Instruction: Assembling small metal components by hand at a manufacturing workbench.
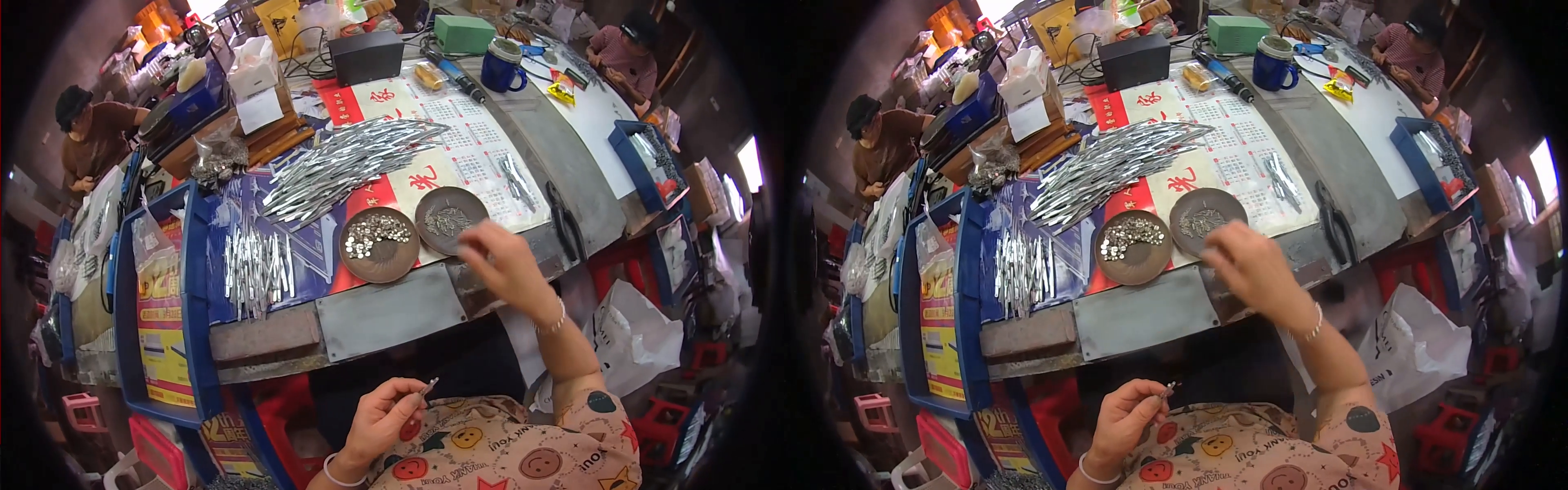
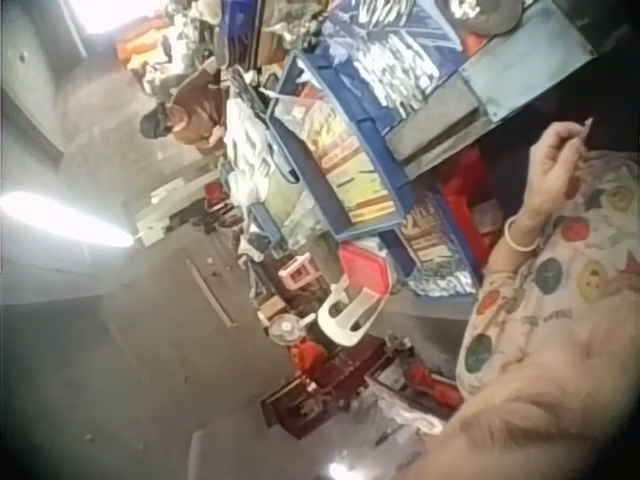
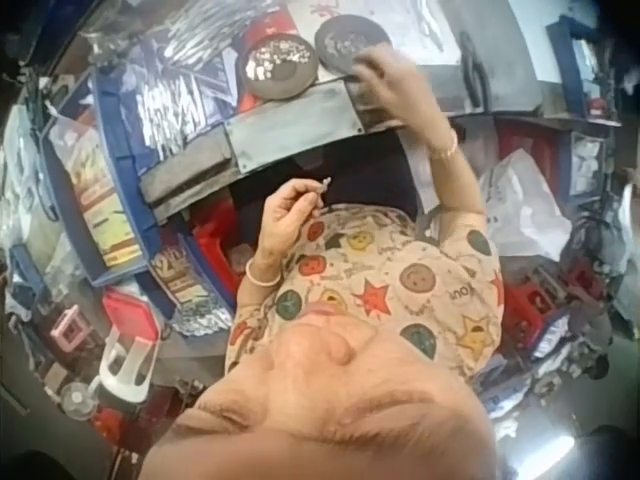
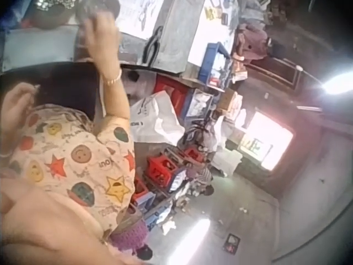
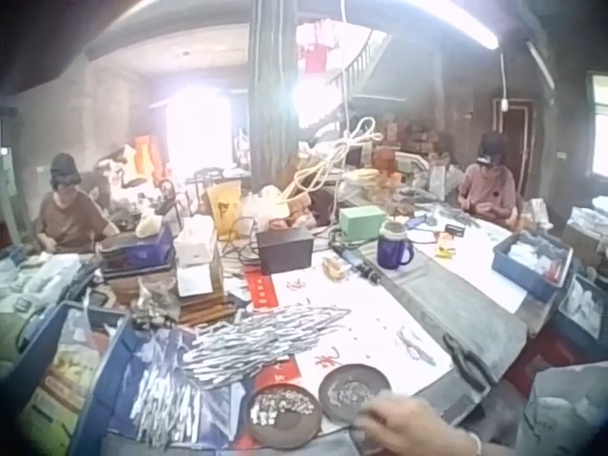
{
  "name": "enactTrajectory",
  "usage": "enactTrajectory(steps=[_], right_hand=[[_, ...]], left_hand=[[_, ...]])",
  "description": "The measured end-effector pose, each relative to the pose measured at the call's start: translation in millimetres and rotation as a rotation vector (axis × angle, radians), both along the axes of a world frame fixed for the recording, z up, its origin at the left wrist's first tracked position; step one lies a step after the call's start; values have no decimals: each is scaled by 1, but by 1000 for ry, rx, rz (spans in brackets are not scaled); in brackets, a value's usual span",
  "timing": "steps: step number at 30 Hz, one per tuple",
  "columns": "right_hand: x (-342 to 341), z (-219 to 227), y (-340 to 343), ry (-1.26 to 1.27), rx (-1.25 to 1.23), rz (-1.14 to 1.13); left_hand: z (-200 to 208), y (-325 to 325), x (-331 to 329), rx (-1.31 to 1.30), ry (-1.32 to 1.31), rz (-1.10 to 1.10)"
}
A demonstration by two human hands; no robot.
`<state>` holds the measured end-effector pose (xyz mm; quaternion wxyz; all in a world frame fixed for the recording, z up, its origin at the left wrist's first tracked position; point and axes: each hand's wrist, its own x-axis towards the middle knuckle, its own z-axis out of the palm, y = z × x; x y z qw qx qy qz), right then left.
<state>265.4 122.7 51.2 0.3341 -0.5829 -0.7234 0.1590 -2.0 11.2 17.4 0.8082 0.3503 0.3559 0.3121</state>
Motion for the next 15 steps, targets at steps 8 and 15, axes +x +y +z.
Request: enactTrajectory(steps=[8, 15], right_hand=[[18, -36, 63, -480, -15, 56], [27, -39, 81, -396, -136, 113]], left_hand=[[2, -6, 7, -101, -12, 31], [-2, -1, 12, -90, -67, 67]])
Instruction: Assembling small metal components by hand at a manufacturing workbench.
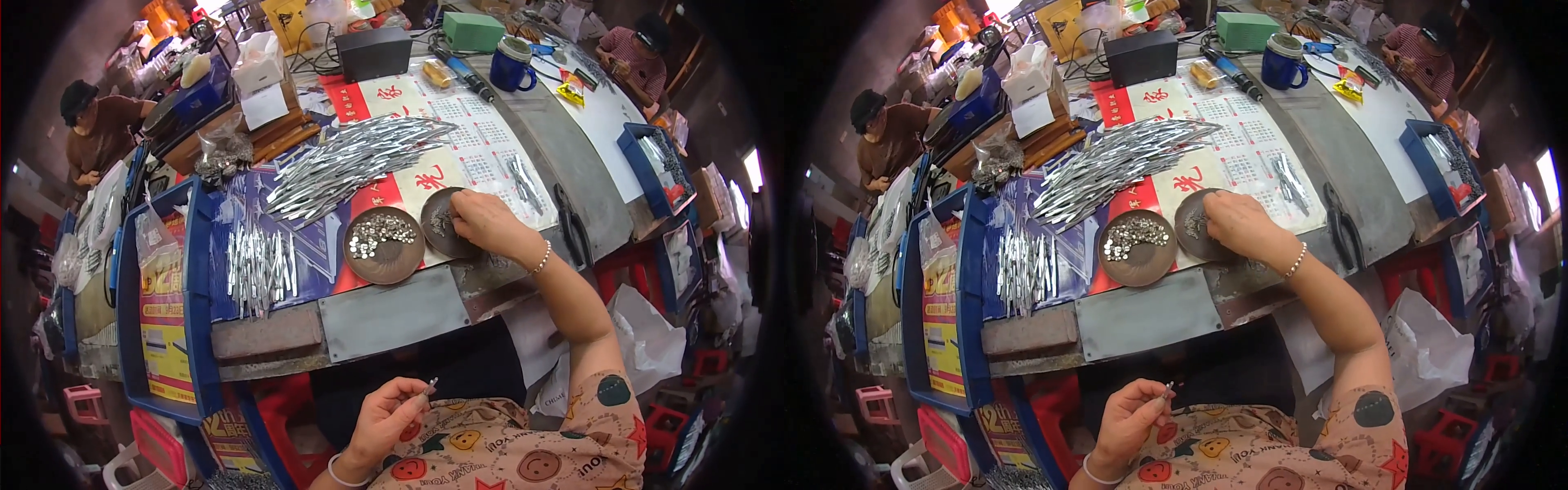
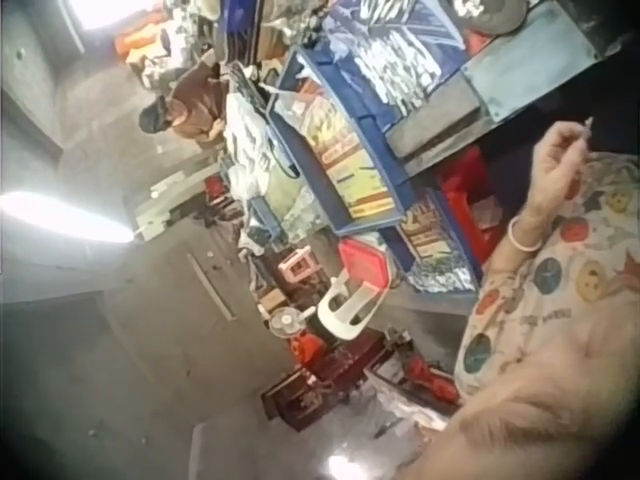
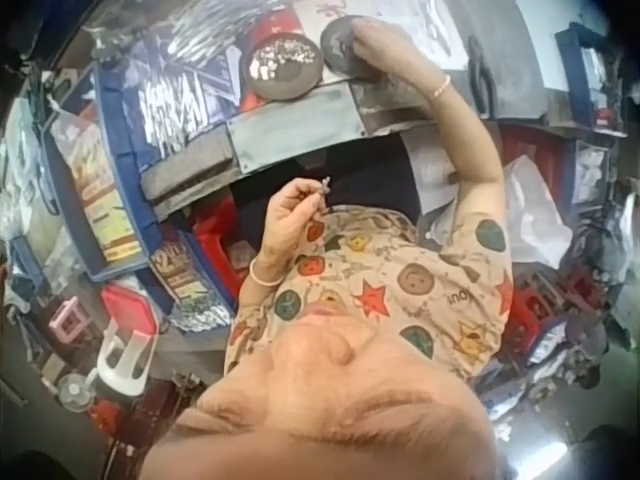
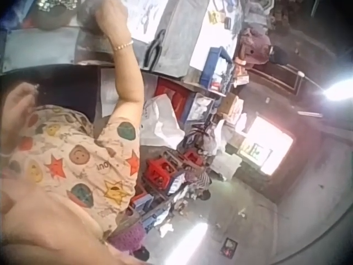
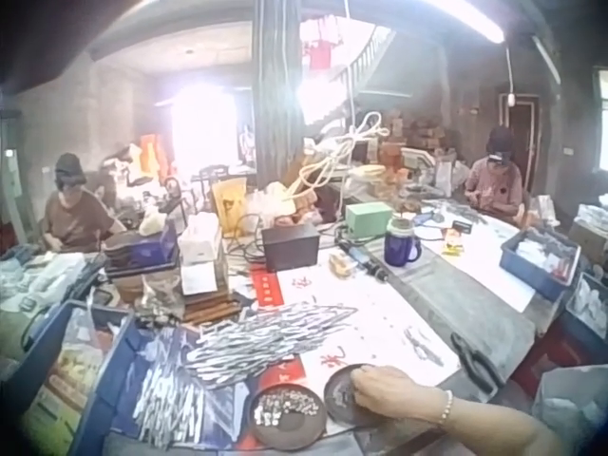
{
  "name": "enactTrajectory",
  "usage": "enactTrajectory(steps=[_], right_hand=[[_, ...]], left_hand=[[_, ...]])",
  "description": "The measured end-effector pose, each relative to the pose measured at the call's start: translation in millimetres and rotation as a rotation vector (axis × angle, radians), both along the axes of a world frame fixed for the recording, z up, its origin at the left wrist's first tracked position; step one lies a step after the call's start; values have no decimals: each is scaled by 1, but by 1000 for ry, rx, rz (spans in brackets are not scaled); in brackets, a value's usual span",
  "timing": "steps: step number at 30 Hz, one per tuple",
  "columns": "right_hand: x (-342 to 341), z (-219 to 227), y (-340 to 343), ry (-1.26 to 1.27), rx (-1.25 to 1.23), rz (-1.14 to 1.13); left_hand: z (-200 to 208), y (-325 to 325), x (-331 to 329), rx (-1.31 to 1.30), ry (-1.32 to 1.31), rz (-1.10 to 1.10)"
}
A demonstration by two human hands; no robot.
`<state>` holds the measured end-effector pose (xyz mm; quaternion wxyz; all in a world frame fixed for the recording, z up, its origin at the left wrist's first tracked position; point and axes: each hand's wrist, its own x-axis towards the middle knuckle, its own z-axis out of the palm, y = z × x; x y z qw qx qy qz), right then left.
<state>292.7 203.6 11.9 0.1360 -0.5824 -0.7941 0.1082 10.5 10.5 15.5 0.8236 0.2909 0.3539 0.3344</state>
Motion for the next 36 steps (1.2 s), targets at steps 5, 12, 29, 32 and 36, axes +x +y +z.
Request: enactTrajectory(steps=[5, 12, 29, 32, 36], right_hand=[[6, 2, 0, 96, 36, 44], [4, 23, -7, 460, -80, -119], [7, 6, -10, 760, -233, -206], [3, 8, -15, 869, -234, -147], [3, 9, -20, 845, -215, -108]], left_hand=[[4, 8, 2, -59, -114, 9], [-2, 15, 3, -206, -404, 110], [-1, 13, 10, -387, -656, 159], [-2, 13, 12, -393, -683, 158], [-3, 13, 15, -404, -683, 150]])
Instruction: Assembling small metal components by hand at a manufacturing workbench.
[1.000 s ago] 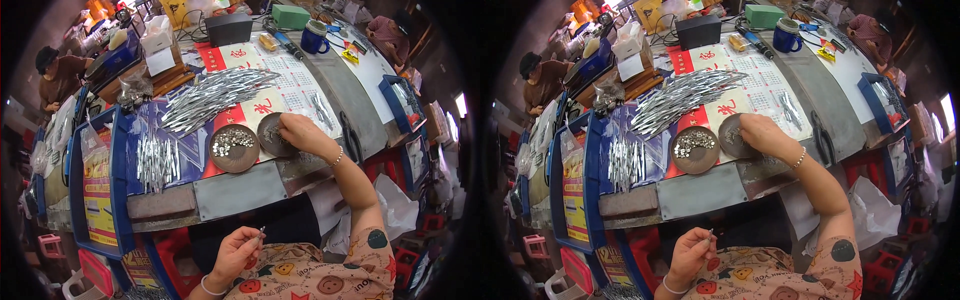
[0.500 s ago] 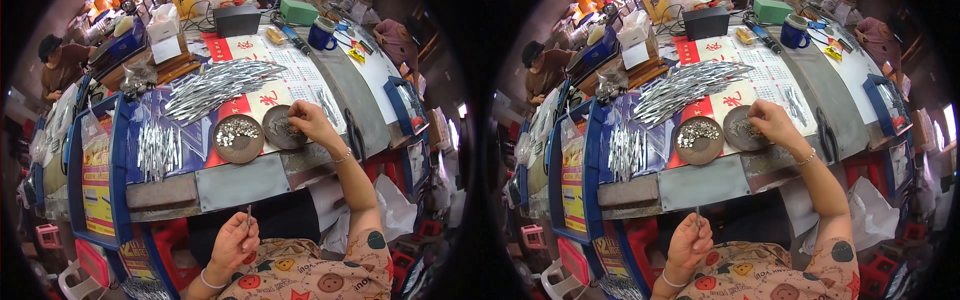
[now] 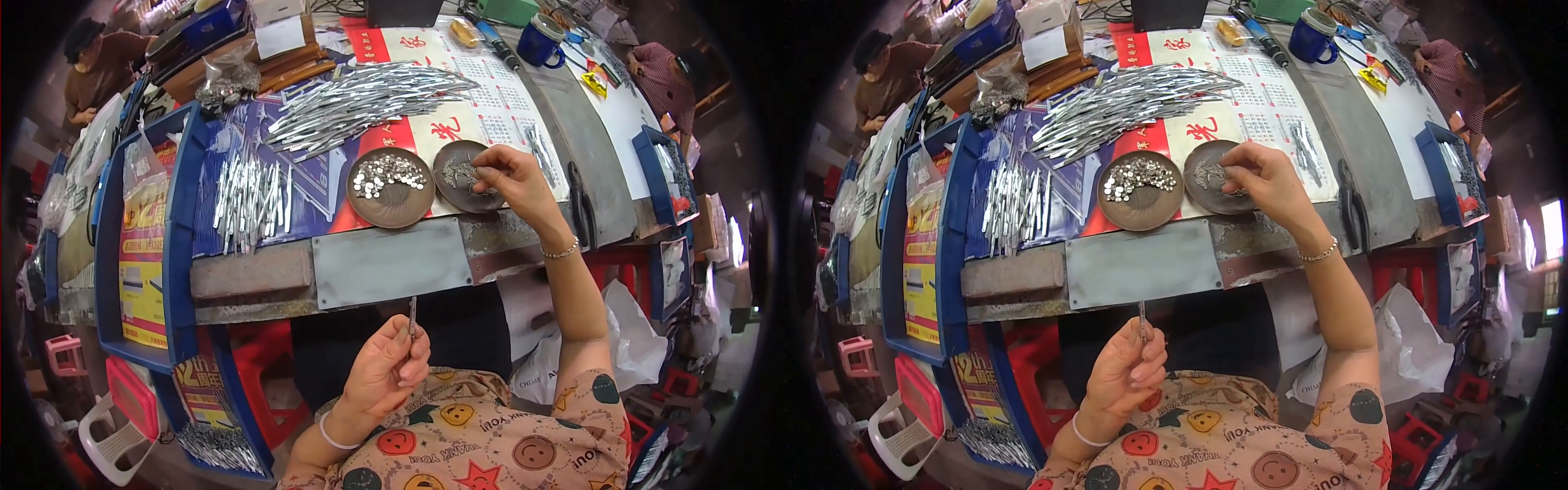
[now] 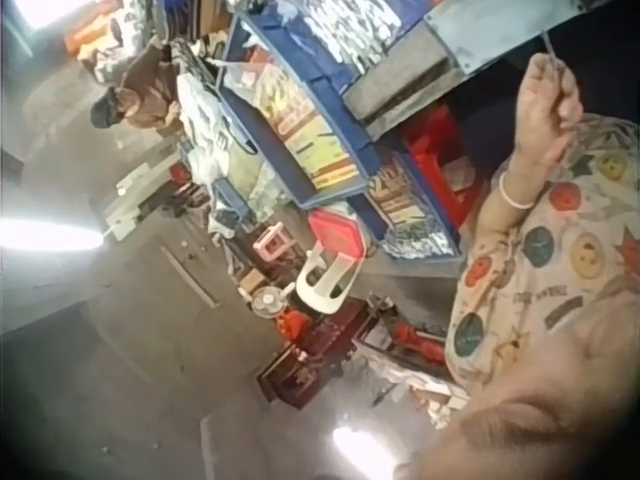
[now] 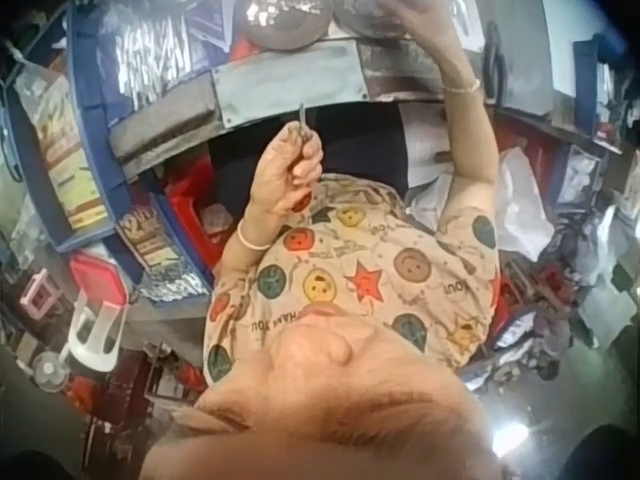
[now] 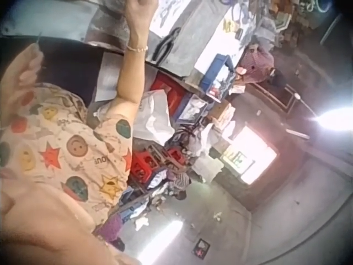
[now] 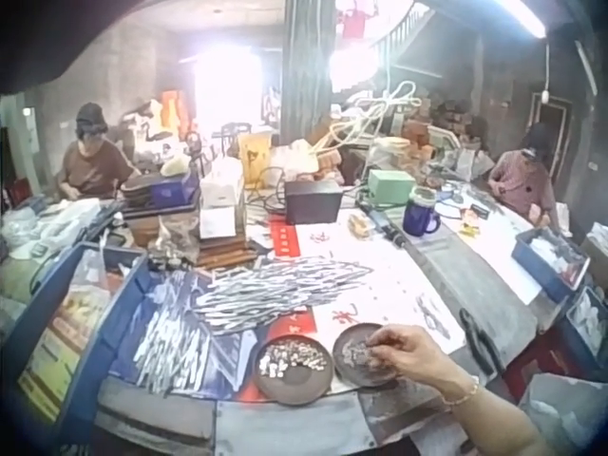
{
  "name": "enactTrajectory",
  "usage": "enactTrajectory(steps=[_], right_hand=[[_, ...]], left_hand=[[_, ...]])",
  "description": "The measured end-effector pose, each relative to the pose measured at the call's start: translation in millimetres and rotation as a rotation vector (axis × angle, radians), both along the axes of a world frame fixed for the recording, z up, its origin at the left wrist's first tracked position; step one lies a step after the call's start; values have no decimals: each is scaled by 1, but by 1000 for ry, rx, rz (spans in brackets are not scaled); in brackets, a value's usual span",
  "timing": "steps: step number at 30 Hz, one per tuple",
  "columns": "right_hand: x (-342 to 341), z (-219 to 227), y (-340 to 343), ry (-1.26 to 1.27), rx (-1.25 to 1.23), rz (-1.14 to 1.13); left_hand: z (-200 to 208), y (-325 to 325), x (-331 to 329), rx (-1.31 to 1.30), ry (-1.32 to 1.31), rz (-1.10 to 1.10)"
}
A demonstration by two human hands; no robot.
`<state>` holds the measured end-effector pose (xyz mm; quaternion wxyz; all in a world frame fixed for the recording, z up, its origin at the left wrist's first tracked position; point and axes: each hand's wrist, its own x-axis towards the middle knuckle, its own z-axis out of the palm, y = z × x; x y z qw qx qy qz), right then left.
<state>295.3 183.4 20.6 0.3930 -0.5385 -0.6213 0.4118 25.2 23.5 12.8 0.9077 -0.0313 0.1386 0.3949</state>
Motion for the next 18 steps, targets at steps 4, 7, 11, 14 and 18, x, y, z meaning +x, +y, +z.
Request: enactTrajectory(steps=[4, 7, 11, 14, 18], right_hand=[[-10, 5, -10, 123, -58, -59], [-30, 16, -37, 235, -97, -18], [-72, 22, -89, 287, -166, 97], [-92, 12, -114, 258, -138, 176], [-104, 5, -123, 139, 57, 187]], left_hand=[[-1, 0, 1, -23, -8, 1], [-3, 1, 1, -41, -23, 13], [-5, 1, 4, -59, -41, 30], [-5, 2, 6, -78, -41, 33], [-7, 2, 4, -93, -3, 26]])
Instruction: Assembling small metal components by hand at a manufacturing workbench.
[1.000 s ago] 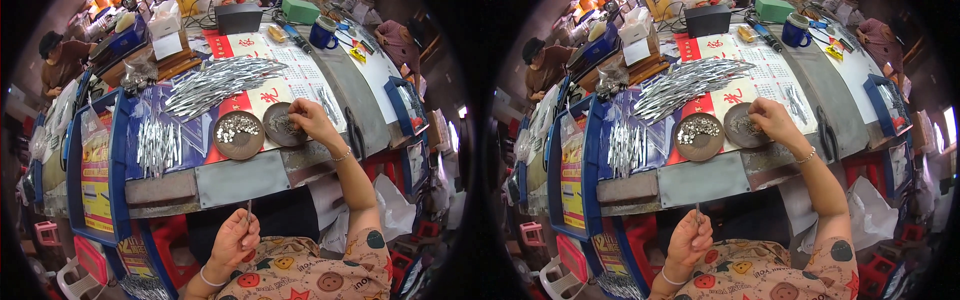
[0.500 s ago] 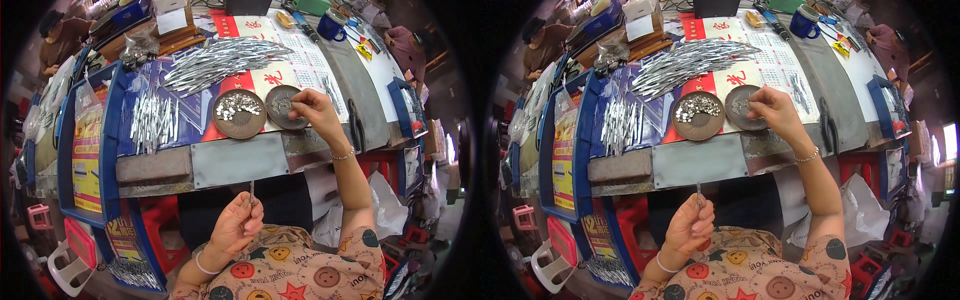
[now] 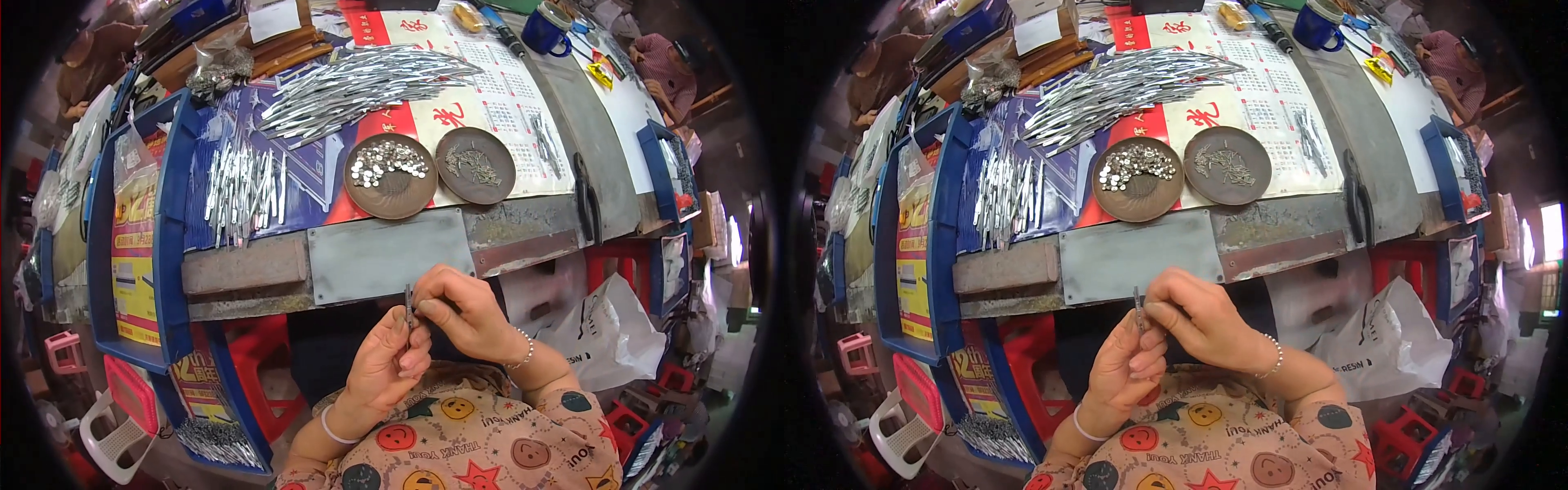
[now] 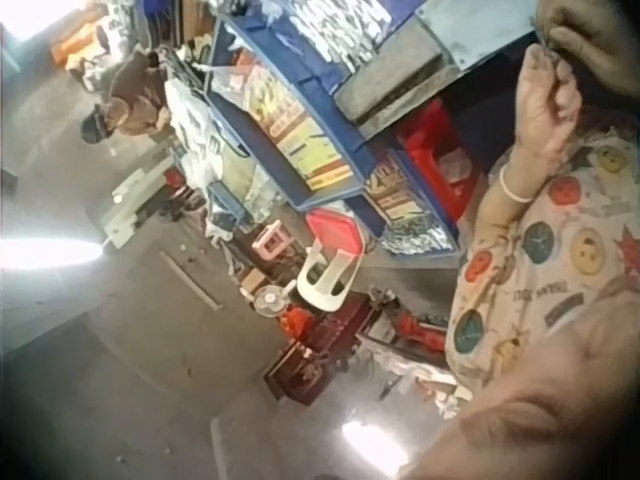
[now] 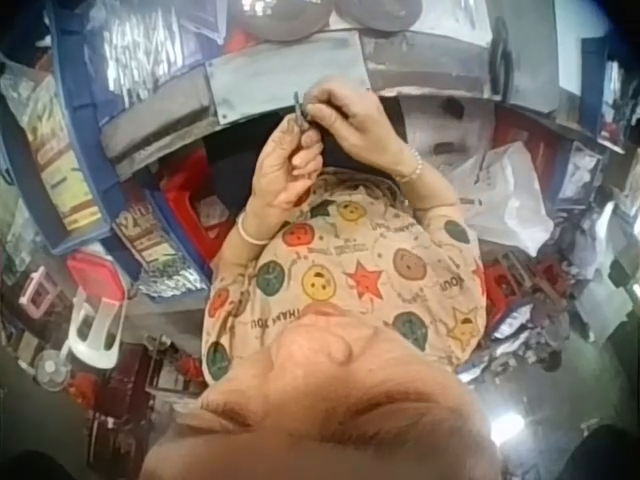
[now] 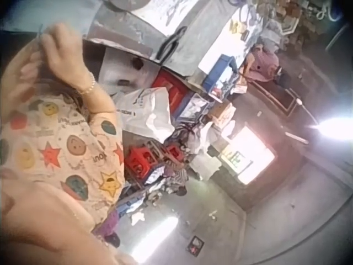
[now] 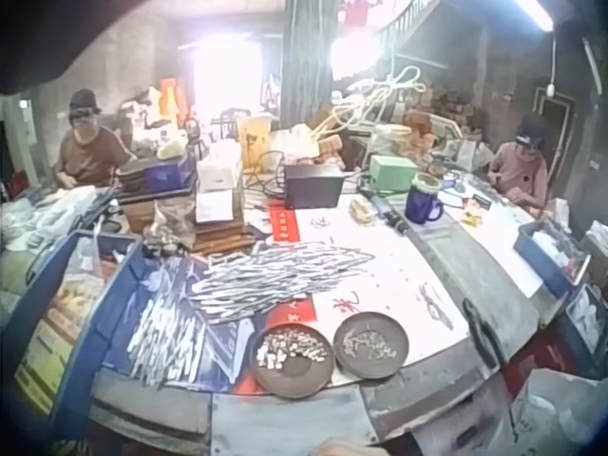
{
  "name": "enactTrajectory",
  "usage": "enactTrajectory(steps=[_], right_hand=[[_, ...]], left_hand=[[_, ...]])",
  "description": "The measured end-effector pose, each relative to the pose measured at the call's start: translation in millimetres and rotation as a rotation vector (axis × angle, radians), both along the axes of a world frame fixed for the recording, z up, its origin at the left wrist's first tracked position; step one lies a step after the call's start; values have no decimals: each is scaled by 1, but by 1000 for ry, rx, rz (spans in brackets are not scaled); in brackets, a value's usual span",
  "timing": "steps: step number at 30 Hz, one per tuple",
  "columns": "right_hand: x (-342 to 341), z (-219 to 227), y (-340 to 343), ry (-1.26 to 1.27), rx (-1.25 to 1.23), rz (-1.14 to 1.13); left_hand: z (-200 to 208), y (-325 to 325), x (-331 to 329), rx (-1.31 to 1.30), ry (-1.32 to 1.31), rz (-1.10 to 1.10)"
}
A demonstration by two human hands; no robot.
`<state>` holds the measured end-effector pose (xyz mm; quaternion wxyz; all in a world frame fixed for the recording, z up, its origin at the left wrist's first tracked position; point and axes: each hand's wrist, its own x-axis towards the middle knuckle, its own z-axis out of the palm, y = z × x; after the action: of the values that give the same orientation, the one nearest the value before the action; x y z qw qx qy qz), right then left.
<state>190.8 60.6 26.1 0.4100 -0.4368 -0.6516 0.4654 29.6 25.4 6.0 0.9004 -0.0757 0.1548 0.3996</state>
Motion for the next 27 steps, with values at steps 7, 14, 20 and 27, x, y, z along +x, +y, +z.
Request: enactTrajectory(steps=[7, 14, 20, 27], right_hand=[[-7, -2, -1, -81, 175, -19], [-16, -6, -8, -283, 454, -110], [-22, 5, -20, -392, 562, -122], [-6, 18, -12, 107, 115, 126]], left_hand=[[0, 0, 1, -6, 31, 5], [-5, -4, 3, 109, 122, 85], [-5, -12, -1, 397, 551, 182], [6, -15, -4, 499, 337, 191]])
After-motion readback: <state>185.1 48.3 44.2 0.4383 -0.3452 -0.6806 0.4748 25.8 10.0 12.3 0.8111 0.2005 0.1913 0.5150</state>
